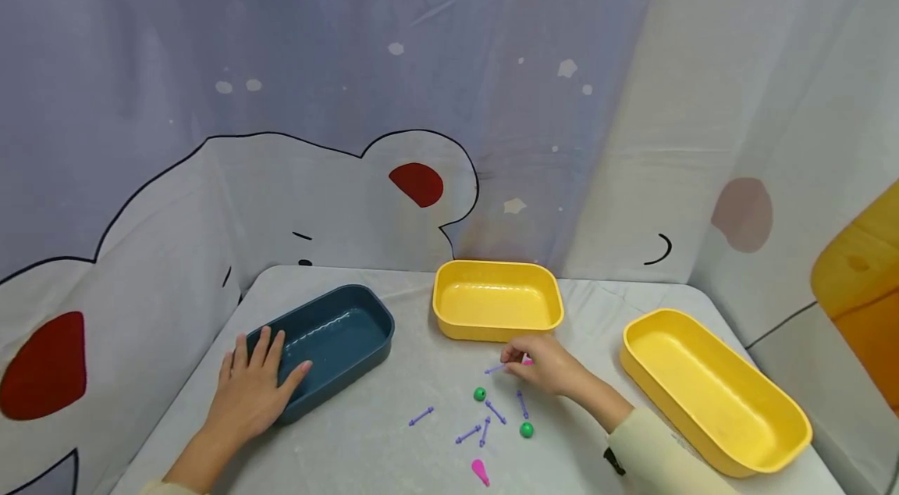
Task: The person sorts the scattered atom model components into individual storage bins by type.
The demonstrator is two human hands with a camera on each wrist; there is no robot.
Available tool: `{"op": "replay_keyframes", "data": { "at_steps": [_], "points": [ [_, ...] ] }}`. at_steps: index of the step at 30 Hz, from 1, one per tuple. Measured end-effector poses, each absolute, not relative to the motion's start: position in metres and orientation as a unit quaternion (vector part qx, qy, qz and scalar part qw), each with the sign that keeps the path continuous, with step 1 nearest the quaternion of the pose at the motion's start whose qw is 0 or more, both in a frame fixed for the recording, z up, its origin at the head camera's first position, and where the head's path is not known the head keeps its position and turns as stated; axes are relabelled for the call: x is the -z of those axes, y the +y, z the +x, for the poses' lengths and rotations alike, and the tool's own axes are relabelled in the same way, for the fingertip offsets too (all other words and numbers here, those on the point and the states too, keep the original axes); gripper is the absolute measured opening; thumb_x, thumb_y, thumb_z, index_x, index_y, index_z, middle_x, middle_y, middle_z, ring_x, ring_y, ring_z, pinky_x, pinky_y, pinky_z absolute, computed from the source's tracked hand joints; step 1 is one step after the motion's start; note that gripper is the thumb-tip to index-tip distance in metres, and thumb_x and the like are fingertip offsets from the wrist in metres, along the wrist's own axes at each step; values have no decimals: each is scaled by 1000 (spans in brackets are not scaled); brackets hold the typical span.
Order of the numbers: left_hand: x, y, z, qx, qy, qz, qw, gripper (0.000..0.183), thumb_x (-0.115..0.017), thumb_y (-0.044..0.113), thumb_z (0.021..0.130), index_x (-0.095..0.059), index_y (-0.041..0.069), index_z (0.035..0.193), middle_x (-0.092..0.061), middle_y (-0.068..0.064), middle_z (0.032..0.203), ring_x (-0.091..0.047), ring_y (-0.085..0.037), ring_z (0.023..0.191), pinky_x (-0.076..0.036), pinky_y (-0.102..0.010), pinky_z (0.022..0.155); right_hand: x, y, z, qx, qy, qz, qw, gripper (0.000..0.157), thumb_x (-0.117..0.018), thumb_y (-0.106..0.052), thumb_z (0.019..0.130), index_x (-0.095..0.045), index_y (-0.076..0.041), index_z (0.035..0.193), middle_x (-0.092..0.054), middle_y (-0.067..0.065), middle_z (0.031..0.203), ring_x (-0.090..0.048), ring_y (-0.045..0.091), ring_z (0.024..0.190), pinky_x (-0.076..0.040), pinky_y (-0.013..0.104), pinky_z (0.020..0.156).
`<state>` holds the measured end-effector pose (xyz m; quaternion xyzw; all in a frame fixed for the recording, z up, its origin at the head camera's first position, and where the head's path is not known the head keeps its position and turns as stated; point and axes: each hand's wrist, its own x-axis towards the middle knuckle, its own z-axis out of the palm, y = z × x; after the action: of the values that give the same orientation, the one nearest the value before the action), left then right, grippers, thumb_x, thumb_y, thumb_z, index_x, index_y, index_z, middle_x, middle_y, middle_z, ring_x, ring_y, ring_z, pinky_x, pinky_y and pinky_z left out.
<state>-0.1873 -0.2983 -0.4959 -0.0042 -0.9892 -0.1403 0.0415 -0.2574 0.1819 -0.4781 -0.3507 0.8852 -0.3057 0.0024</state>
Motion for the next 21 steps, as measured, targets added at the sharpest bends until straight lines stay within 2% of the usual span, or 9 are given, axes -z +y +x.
{"op": "replay_keyframes", "data": {
  "at_steps": [7, 14, 21],
  "points": [
    [496, -299, -187, 136, -990, -3, 47, 95, -34, 71, 100, -24, -3, 158, -15, -34, 162, 0, -64, 145, -3, -76, 112, 471, 152, -271, 319, 878, -357, 4, 5, -77, -15, 91, -72, -14, 92, -68, -11, 86, -58, 2, 79, -57, 37, 77],
    [499, -299, -188, 133, -990, -4, 49, 94, -34, 71, 100, -24, -3, 158, -17, -34, 162, -1, -64, 145, -4, -75, 112, 464, 119, -282, 334, 875, -349, 28, 4, -76, -17, 93, -73, -16, 95, -68, -12, 87, -58, 5, 79, -53, 23, 75],
    [498, -296, -187, 132, -990, -4, 48, 93, -33, 70, 100, -25, -2, 158, -17, -33, 162, -1, -63, 145, -3, -75, 113, 459, 84, -295, 360, 872, -332, 21, 4, -76, -16, 92, -73, -16, 93, -68, -10, 85, -58, 7, 77, -53, 22, 74]
  ]
}}
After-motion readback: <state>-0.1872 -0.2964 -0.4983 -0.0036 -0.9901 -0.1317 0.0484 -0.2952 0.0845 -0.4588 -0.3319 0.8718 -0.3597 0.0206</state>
